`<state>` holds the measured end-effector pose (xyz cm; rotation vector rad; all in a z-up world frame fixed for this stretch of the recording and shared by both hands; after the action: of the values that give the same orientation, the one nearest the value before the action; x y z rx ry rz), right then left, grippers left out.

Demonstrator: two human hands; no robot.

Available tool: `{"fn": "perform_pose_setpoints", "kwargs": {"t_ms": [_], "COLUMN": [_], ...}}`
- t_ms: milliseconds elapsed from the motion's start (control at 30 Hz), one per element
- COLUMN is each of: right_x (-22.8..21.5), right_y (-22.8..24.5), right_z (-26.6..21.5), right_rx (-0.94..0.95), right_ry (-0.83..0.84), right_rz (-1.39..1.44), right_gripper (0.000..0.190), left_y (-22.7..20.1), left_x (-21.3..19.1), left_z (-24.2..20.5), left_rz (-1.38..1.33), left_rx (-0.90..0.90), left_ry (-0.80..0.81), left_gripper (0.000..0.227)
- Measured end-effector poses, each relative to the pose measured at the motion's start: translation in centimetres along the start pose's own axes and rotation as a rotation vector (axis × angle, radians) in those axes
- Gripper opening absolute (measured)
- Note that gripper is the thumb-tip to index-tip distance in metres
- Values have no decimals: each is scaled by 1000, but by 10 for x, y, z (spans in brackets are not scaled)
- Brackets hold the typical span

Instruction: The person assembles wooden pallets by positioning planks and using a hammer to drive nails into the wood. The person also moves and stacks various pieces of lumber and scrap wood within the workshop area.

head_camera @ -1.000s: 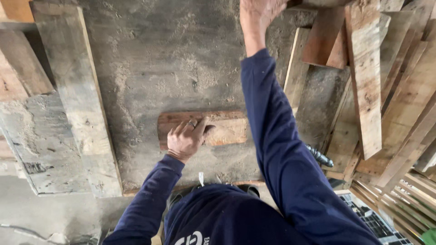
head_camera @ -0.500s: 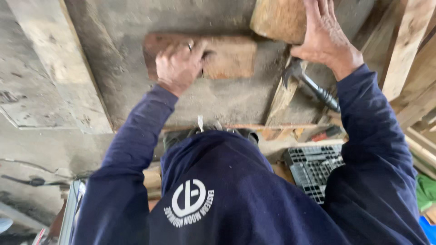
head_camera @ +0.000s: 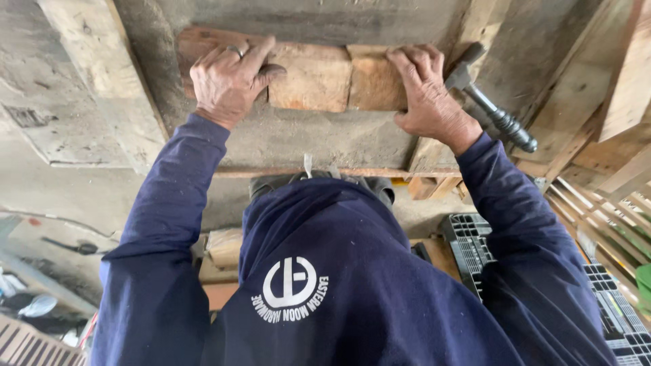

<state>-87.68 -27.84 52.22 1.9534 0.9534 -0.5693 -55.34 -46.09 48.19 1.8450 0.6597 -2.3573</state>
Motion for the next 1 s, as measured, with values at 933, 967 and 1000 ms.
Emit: {"fn": "perform_pose_setpoints", "kwargs": {"t_ms": [933,967,1000], "right_x": [85,90,94], "right_y": [14,14,13], "right_z": [-118,-127,-136], "right_rx": [98,92,85], "right_ry": [-189,-186,-182], "right_rz": [-74,-71,-69], "right_gripper": [103,103,102], "left_y": [-41,-54,-68], "left_x": [-27,-27,-27], "left_z": [-151,-161,-171], "left_rz": [-788,-808,-828], "left_rx": [-816,-826,-837], "left_ry": [-10,3,16], "left_gripper": [52,53,53]}}
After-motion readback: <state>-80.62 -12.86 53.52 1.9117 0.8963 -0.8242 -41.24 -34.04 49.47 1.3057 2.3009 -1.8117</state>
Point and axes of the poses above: each hand's wrist, its own z-axis towards the middle knuckle, its own x-axis out of the palm, y = z × x, the point moved 2 cm from there along z, towards the middle knuckle, and after that the axes turned 14 degrees about x, right-handed, at the moved point
